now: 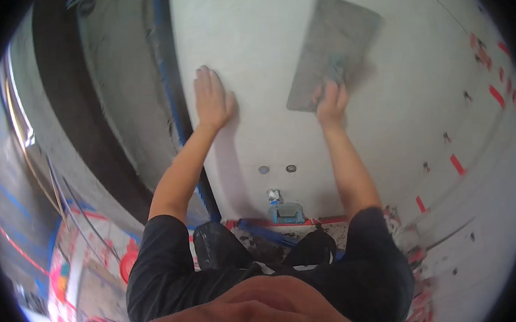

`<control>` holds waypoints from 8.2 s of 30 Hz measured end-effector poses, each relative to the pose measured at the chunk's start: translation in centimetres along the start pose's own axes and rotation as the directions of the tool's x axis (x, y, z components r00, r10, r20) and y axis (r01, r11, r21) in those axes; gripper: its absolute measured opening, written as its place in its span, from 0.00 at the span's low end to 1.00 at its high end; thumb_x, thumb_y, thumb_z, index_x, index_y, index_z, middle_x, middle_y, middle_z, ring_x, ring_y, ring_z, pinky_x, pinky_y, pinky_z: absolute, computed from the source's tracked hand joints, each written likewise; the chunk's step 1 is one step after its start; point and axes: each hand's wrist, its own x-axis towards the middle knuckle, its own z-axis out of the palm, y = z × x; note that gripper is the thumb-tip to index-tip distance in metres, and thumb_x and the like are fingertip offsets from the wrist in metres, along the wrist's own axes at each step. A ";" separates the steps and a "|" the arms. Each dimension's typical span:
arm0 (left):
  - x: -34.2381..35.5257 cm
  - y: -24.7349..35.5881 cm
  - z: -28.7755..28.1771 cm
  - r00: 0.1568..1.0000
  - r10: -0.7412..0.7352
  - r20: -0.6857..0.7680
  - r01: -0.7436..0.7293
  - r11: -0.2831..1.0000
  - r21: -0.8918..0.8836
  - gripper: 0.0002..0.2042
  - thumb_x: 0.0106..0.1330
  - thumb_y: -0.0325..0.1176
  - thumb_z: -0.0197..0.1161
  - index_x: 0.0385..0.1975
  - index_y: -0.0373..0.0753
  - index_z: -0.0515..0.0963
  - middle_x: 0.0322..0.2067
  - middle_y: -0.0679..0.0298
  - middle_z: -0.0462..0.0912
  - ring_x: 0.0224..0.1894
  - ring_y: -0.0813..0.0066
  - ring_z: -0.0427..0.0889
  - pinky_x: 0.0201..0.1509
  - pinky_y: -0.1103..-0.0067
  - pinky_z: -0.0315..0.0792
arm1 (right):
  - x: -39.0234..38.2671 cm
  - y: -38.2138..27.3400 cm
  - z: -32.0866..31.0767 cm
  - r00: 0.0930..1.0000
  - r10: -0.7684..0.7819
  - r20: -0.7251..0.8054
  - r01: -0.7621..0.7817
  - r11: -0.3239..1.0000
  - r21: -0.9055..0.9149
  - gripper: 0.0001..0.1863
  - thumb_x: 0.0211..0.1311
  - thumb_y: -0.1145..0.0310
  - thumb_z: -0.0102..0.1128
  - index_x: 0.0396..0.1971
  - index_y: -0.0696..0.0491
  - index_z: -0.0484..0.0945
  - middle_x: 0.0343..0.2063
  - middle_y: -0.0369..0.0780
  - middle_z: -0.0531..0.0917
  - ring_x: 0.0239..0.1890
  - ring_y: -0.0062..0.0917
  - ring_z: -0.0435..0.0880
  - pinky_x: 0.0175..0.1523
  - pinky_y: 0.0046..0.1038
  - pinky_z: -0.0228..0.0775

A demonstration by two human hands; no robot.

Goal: Checking the level of installed wall tiles and applying finishing/grout.

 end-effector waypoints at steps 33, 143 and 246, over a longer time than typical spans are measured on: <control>-18.2 -1.5 -2.1 0.898 -0.124 0.422 0.238 0.944 -0.229 0.36 0.61 0.27 0.53 0.70 0.19 0.53 0.74 0.34 0.49 0.77 0.37 0.47 0.79 0.56 0.47 | -5.2 3.3 18.3 0.980 0.186 -0.076 -0.200 0.930 -0.308 0.20 0.75 0.51 0.53 0.35 0.54 0.73 0.23 0.33 0.75 0.22 0.18 0.74 0.26 0.24 0.69; 4.9 1.1 2.1 0.941 0.327 -0.087 -0.317 0.942 0.110 0.33 0.70 0.46 0.56 0.70 0.29 0.64 0.71 0.43 0.62 0.75 0.41 0.58 0.75 0.50 0.51 | -6.9 5.7 -7.1 0.972 0.143 -0.188 -0.200 0.922 -0.331 0.19 0.73 0.53 0.57 0.30 0.53 0.72 0.18 0.30 0.71 0.18 0.15 0.69 0.22 0.25 0.63; -16.6 -0.7 -3.8 0.880 -0.064 0.470 0.148 0.978 -0.144 0.39 0.60 0.32 0.59 0.71 0.21 0.54 0.73 0.30 0.47 0.77 0.30 0.43 0.79 0.47 0.40 | -11.7 0.6 12.1 0.941 0.337 0.041 -0.196 0.638 -0.744 0.35 0.65 0.35 0.57 0.24 0.58 0.80 0.18 0.36 0.78 0.23 0.25 0.76 0.32 0.33 0.69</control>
